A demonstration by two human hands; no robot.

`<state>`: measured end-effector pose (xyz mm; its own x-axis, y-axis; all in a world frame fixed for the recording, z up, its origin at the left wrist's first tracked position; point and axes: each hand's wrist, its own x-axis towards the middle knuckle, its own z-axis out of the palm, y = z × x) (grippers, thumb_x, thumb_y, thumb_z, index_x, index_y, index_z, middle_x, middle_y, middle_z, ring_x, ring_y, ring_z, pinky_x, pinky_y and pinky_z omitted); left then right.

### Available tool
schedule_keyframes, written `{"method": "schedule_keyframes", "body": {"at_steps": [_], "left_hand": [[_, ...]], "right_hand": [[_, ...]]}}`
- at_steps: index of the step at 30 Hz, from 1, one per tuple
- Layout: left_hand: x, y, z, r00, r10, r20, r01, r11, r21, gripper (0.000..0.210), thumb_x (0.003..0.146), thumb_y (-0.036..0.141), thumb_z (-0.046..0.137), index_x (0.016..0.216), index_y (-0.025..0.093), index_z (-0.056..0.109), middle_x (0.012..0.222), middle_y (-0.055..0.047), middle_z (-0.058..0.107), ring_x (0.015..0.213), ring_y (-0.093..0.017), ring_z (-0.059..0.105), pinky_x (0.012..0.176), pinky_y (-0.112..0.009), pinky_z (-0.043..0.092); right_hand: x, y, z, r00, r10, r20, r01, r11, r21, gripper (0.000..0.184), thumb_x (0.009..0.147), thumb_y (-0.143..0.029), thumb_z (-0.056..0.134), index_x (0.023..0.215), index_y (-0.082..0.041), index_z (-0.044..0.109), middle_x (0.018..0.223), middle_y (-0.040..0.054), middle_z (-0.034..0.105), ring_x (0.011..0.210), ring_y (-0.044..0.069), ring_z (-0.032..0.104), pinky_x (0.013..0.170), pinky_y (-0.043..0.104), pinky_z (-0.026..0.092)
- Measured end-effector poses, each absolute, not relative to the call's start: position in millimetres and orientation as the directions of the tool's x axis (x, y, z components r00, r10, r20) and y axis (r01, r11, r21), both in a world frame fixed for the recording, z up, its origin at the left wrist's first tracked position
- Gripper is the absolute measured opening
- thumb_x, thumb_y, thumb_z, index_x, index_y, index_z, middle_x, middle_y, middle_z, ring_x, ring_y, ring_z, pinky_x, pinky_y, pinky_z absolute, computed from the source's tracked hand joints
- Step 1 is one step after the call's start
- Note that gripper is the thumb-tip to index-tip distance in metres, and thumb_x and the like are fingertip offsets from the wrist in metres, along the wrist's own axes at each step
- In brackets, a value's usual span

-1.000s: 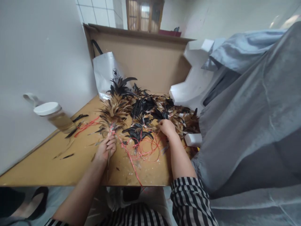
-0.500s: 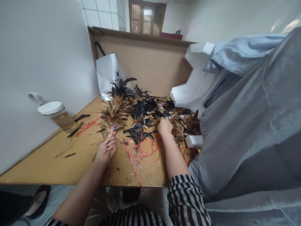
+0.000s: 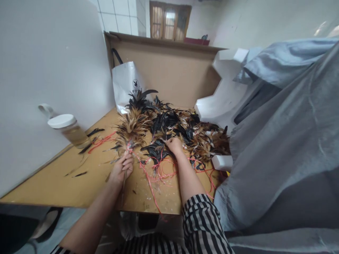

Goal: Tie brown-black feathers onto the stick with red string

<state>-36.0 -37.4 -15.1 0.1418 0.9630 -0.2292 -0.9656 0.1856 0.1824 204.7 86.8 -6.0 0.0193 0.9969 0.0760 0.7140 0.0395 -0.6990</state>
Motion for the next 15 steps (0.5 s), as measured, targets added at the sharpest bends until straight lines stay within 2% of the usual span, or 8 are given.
{"method": "schedule_keyframes", "body": {"at_steps": [2, 3, 5, 6, 10, 15], "left_hand": [[-36, -38, -14, 0.149, 0.963, -0.223, -0.964, 0.191, 0.182, 0.022, 0.095, 0.015, 0.028, 0.081, 0.014, 0.045, 0.06, 0.004, 0.04, 0.036, 0.001, 0.034, 0.027, -0.007, 0.018], [-36, -38, -14, 0.15, 0.964, -0.221, -0.964, 0.192, 0.184, 0.022, 0.095, 0.015, 0.028, 0.081, 0.014, 0.045, 0.06, 0.004, 0.04, 0.036, 0.001, 0.034, 0.027, -0.007, 0.018], [-36, -38, -14, 0.145, 0.965, -0.22, -0.963, 0.189, 0.194, 0.021, 0.094, 0.015, 0.029, 0.081, 0.014, 0.045, 0.061, 0.004, 0.039, 0.036, 0.001, 0.033, 0.027, -0.007, 0.017], [-35, -38, -14, 0.14, 0.965, -0.22, -0.962, 0.186, 0.2, 0.02, 0.094, 0.014, 0.03, 0.082, 0.014, 0.046, 0.061, 0.004, 0.039, 0.036, 0.001, 0.033, 0.027, -0.007, 0.017], [-36, -38, -16, 0.131, 0.968, -0.215, -0.959, 0.179, 0.219, 0.019, 0.094, 0.013, 0.03, 0.088, 0.013, 0.048, 0.061, 0.004, 0.038, 0.037, 0.001, 0.032, 0.027, -0.007, 0.016], [-37, -39, -16, 0.138, 0.968, -0.209, -0.96, 0.182, 0.214, 0.016, 0.093, 0.013, 0.032, 0.085, 0.014, 0.047, 0.062, 0.004, 0.039, 0.037, 0.0, 0.032, 0.027, -0.007, 0.017]], "right_hand": [[213, 88, -7, -0.005, 1.0, -0.006, 0.381, -0.003, -0.925, 0.023, 0.065, -0.038, 0.066, 0.066, -0.015, 0.065, 0.059, 0.0034, 0.062, 0.049, 0.01, 0.048, 0.046, 0.022, 0.034], [217, 89, -6, -0.039, 0.998, -0.055, 0.2, -0.047, -0.979, 0.025, 0.062, -0.039, 0.069, 0.068, -0.014, 0.065, 0.059, 0.0024, 0.062, 0.045, 0.008, 0.043, 0.043, 0.021, 0.031], [223, 88, -3, -0.14, 0.983, -0.123, -0.088, -0.136, -0.987, 0.03, 0.056, -0.037, 0.075, 0.072, -0.014, 0.065, 0.064, 0.0025, 0.064, 0.043, 0.005, 0.036, 0.04, 0.019, 0.026], [224, 87, -1, -0.195, 0.972, -0.132, -0.179, -0.167, -0.97, 0.031, 0.054, -0.035, 0.076, 0.074, -0.014, 0.065, 0.068, 0.0034, 0.065, 0.043, 0.004, 0.034, 0.04, 0.018, 0.025], [225, 80, 7, -0.335, 0.938, -0.086, -0.328, -0.202, -0.923, 0.031, 0.056, -0.031, 0.078, 0.08, -0.016, 0.065, 0.08, 0.0058, 0.069, 0.045, 0.004, 0.031, 0.04, 0.018, 0.024], [217, 69, 17, -0.365, 0.931, -0.017, -0.375, -0.163, -0.913, 0.027, 0.056, -0.031, 0.077, 0.073, -0.018, 0.06, 0.077, 0.003, 0.067, 0.047, 0.005, 0.033, 0.042, 0.018, 0.024]]}}
